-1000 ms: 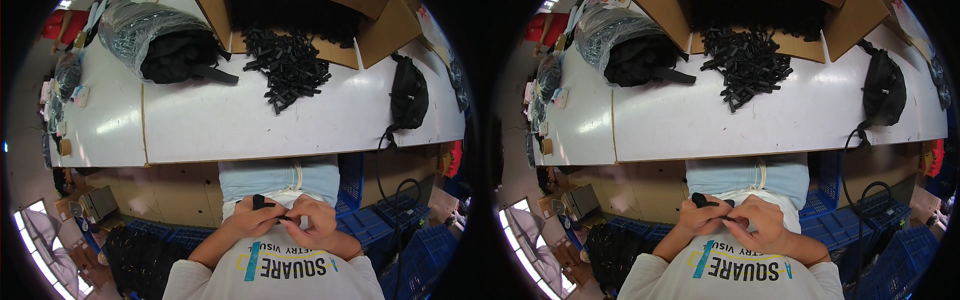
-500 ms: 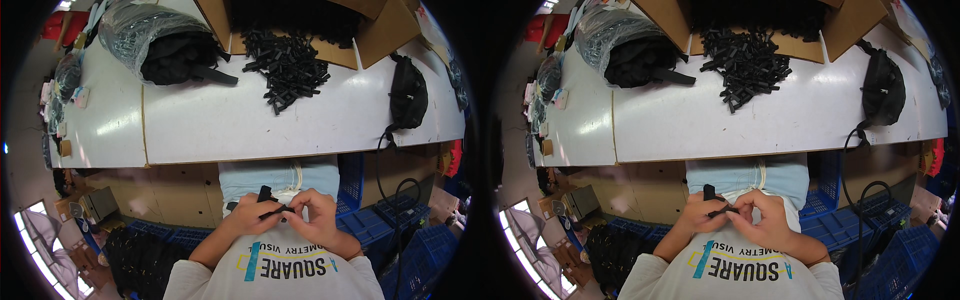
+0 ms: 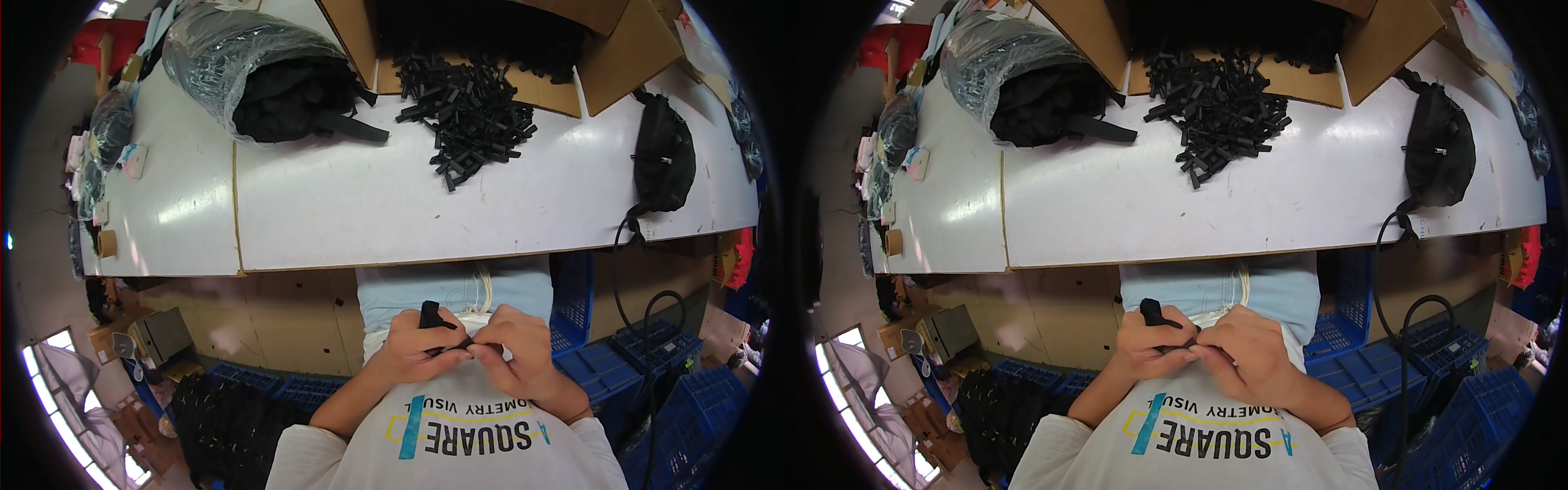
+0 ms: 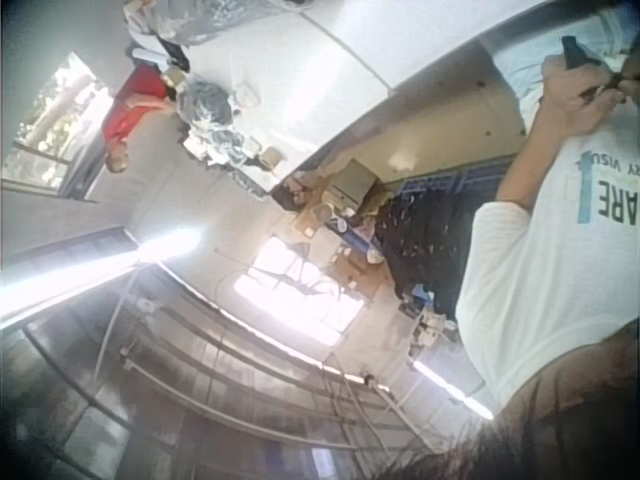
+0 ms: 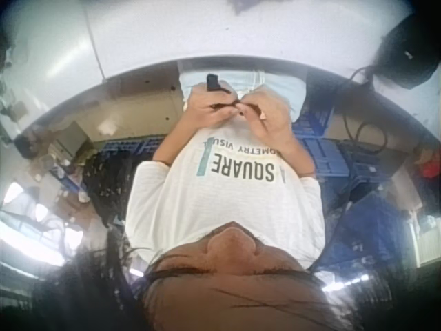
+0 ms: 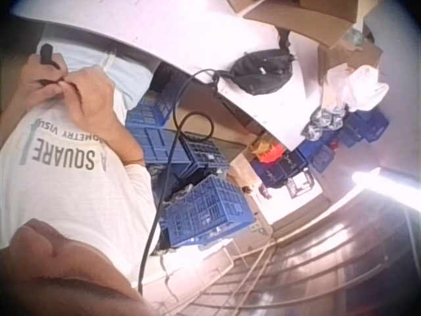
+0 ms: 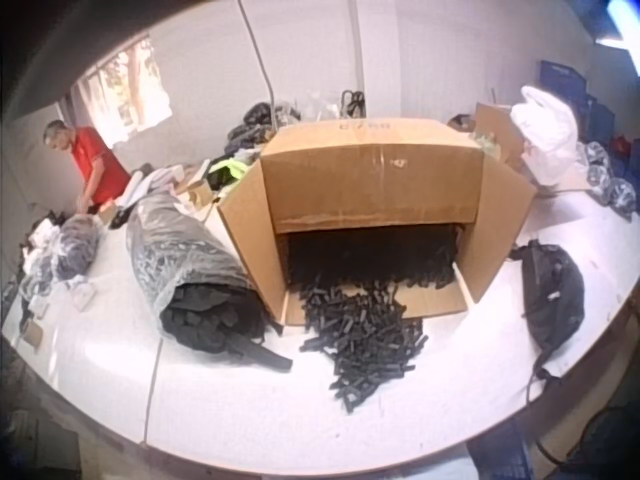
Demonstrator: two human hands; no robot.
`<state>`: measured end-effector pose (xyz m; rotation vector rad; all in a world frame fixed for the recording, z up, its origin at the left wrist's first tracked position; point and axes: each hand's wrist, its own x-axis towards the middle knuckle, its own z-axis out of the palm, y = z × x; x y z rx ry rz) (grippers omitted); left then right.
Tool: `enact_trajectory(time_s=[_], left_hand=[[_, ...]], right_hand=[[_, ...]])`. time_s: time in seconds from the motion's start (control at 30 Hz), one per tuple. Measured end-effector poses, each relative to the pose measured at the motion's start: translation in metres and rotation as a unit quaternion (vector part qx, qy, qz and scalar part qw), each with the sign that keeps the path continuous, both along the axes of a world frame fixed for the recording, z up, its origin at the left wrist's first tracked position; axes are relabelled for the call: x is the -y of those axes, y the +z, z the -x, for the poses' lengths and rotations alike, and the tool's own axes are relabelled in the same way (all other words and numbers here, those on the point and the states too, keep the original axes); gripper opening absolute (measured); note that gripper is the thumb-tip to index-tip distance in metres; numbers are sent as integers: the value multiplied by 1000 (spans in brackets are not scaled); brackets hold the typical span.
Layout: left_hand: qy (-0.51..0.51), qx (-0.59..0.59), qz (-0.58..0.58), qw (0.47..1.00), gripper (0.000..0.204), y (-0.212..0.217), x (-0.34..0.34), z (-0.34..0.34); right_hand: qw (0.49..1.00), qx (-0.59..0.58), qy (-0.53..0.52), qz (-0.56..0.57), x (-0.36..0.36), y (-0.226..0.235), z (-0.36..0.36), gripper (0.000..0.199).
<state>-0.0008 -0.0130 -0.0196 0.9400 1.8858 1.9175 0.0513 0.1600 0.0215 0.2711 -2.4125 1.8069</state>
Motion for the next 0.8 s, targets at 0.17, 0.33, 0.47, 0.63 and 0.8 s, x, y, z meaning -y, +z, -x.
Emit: enact_trajectory(time_s=[0.17, 0.33, 0.47, 0.63, 0.8], left_hand=[[9, -48, 23, 999, 17, 3, -1, 0], [20, -62, -8, 998, 16, 0, -4, 0], [10, -79, 2, 997, 16, -1, -4, 0], [-37, -84, 47, 995, 19, -2, -1, 1], [-47, -58, 62, 995, 25, -4, 5, -2]], right_hand=[[988, 2, -92, 120, -9, -1, -10, 11], [996, -79, 36, 33, -9, 2, 12, 7], [990, -90, 45, 95, -3, -7, 9, 3], [943, -47, -42, 328, 10, -11, -9, 8], [999, 39, 0, 31, -4, 7, 9, 15]])
